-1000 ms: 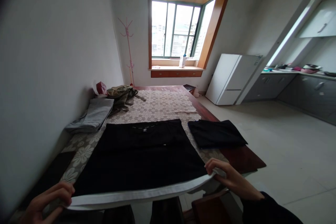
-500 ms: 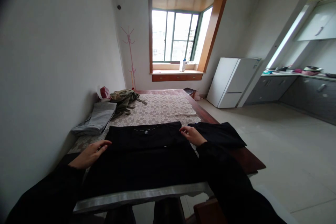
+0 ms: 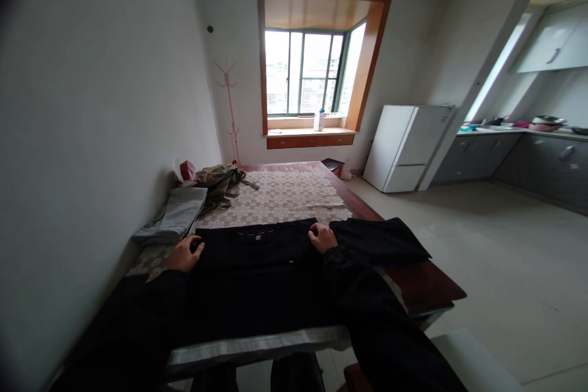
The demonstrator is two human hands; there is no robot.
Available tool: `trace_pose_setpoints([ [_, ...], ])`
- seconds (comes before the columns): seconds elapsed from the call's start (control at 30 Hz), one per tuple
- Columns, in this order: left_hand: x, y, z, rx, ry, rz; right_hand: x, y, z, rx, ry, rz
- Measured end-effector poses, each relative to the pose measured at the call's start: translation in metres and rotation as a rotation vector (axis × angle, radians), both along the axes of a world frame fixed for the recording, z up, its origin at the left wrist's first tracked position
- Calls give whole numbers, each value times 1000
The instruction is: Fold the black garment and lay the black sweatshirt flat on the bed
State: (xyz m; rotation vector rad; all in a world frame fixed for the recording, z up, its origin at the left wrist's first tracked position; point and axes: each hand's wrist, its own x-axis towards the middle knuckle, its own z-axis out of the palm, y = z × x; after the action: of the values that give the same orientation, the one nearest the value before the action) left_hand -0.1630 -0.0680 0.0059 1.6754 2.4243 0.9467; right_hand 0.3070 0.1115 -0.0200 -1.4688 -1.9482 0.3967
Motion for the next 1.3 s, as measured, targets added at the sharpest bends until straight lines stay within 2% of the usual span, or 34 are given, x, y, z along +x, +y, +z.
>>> trace_pose_setpoints([
  [0.37, -10, -1, 4, 63, -189, -8, 4, -4, 5, -12, 211, 76],
  [0.43, -11, 0, 12, 85, -227, -29, 4, -4, 12, -24, 256, 98],
  [0.53, -13, 11, 35, 113, -267, -89, 7, 4, 31, -52, 330, 161],
  [0.63, -20, 39, 67, 163, -282, -133, 9, 31, 62, -65, 407, 214],
  [0.77, -36, 99, 110, 236, -274, -143, 2, 93, 107, -73, 479, 229],
  [0.83, -45, 132, 125, 244, -260, -144, -7, 129, 124, -78, 494, 228],
  [0.9, -54, 164, 134, 234, -243, -142, -19, 164, 135, -86, 492, 218],
  [1.0, -64, 208, 132, 204, -222, -110, -42, 208, 136, -102, 467, 185],
  [1.13, -67, 256, 110, 165, -225, -33, -73, 246, 116, -121, 409, 120],
  [1.23, -62, 275, 93, 163, -249, -12, -91, 258, 100, -130, 365, 60],
  [1.3, -57, 276, 89, 178, -265, -9, -99, 256, 95, -128, 346, 28],
])
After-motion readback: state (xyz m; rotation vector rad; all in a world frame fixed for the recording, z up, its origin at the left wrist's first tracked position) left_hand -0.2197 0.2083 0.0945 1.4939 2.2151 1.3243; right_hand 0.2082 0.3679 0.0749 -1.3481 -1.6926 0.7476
